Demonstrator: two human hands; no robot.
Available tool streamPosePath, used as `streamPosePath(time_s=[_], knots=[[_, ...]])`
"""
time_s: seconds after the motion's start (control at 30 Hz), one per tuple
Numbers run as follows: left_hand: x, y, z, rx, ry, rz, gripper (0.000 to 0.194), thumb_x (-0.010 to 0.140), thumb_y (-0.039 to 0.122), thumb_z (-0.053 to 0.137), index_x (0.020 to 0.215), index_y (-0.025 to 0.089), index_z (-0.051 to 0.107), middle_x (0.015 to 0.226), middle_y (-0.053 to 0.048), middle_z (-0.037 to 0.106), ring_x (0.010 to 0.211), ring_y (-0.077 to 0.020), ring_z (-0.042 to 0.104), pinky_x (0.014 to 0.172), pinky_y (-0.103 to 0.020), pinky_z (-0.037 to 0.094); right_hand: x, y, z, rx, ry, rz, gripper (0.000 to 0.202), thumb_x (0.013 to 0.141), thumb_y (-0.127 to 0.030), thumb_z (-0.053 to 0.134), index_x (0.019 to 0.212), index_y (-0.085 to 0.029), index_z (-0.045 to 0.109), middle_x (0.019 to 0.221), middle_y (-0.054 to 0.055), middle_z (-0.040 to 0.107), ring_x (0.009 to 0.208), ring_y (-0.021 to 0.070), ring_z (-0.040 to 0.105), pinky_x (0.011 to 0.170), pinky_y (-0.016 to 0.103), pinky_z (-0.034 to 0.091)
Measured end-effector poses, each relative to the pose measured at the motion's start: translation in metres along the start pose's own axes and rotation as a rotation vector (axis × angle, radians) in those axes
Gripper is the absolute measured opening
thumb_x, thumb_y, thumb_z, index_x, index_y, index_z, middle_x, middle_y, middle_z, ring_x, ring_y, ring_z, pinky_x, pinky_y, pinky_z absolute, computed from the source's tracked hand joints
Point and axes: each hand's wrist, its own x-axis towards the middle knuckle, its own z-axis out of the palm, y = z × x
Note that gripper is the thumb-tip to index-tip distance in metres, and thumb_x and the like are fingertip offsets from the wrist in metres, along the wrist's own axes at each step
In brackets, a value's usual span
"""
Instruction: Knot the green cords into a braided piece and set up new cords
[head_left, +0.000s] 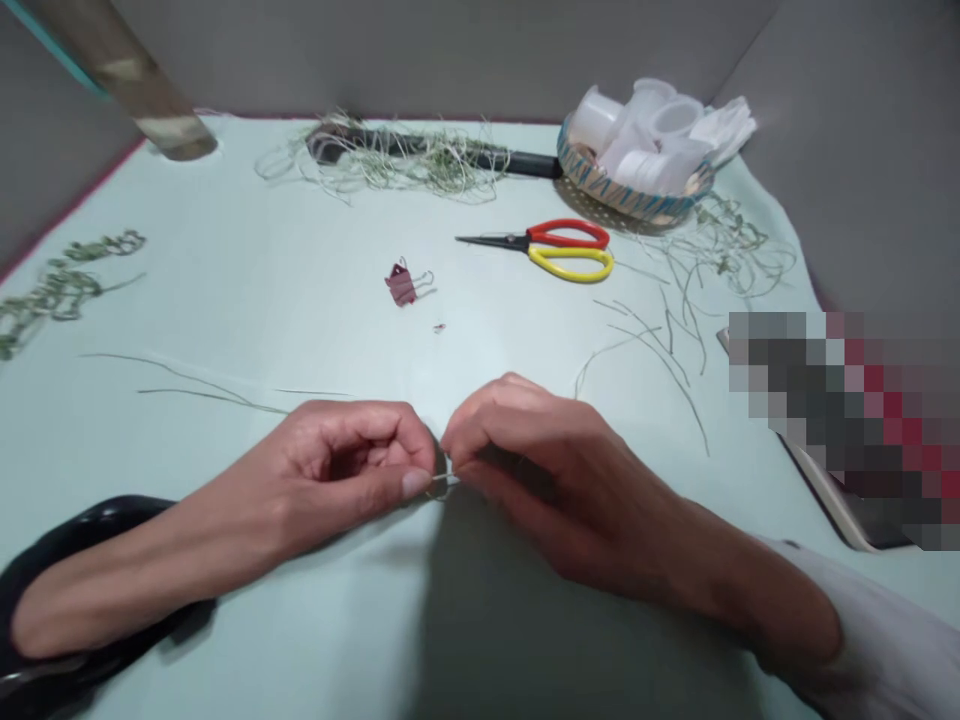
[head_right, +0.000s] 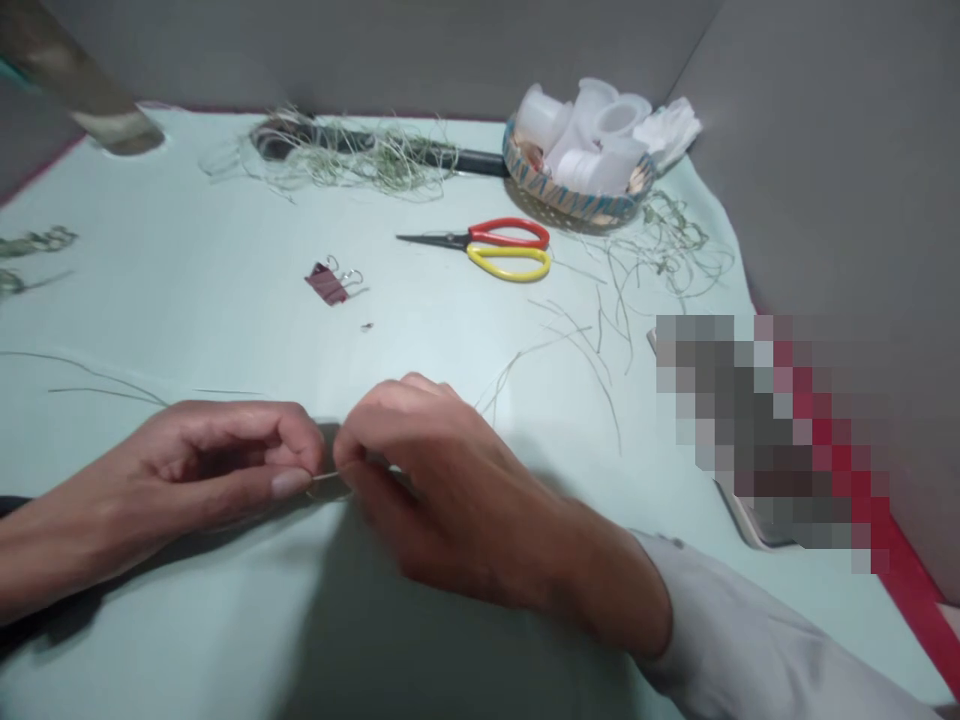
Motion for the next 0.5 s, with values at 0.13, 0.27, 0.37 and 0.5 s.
streamPosePath(time_s=[0.13, 0.27, 0.37, 0.5], knots=[[0.0, -0.004, 0.005, 0.108, -0.006, 0.148, 0.031, 0.101, 0.049, 0.064, 0.089, 0.02, 0.065, 0.065, 0.006, 0.042, 0.06, -0.0124, 0.034, 0.054, -0.026, 0.027, -0.006, 0.003, 0.005, -0.057, 0.009, 0.006, 0.02, 0.109, -0.013, 0.048, 0.095, -0.02, 0.06, 0.094, 0.003, 0.069, 0.089, 0.0162, 0.06, 0.088, 0.033, 0.049], [-0.001, -0.002, 0.008, 0.286, 0.09, 0.331, 0.021, 0.097, 0.035, 0.065, 0.083, 0.02, 0.064, 0.074, 0.002, 0.055, 0.068, -0.014, 0.046, 0.065, -0.029, 0.039, -0.005, 0.016, 0.018, -0.112, 0.087, -0.122, 0.02, 0.108, -0.013, 0.046, 0.095, -0.024, 0.054, 0.09, 0.001, 0.067, 0.083, 0.0173, 0.062, 0.081, 0.033, 0.051], [-0.001, -0.002, 0.009, 0.351, 0.143, 0.417, 0.016, 0.095, 0.028, 0.063, 0.081, 0.02, 0.064, 0.076, 0.001, 0.058, 0.07, -0.0145, 0.05, 0.067, -0.029, 0.04, -0.001, 0.025, 0.026, -0.149, 0.167, -0.182, 0.023, 0.105, -0.009, 0.045, 0.092, -0.026, 0.05, 0.09, 0.0, 0.07, 0.082, 0.0168, 0.066, 0.077, 0.03, 0.054], [0.001, -0.004, 0.008, 0.363, 0.196, 0.464, 0.012, 0.09, 0.025, 0.065, 0.078, 0.021, 0.065, 0.076, 0.001, 0.059, 0.068, -0.0146, 0.05, 0.066, -0.029, 0.043, 0.0, 0.025, 0.023, -0.166, 0.211, -0.214, 0.022, 0.107, -0.014, 0.046, 0.089, -0.027, 0.051, 0.088, -0.001, 0.071, 0.08, 0.0155, 0.071, 0.074, 0.024, 0.058]])
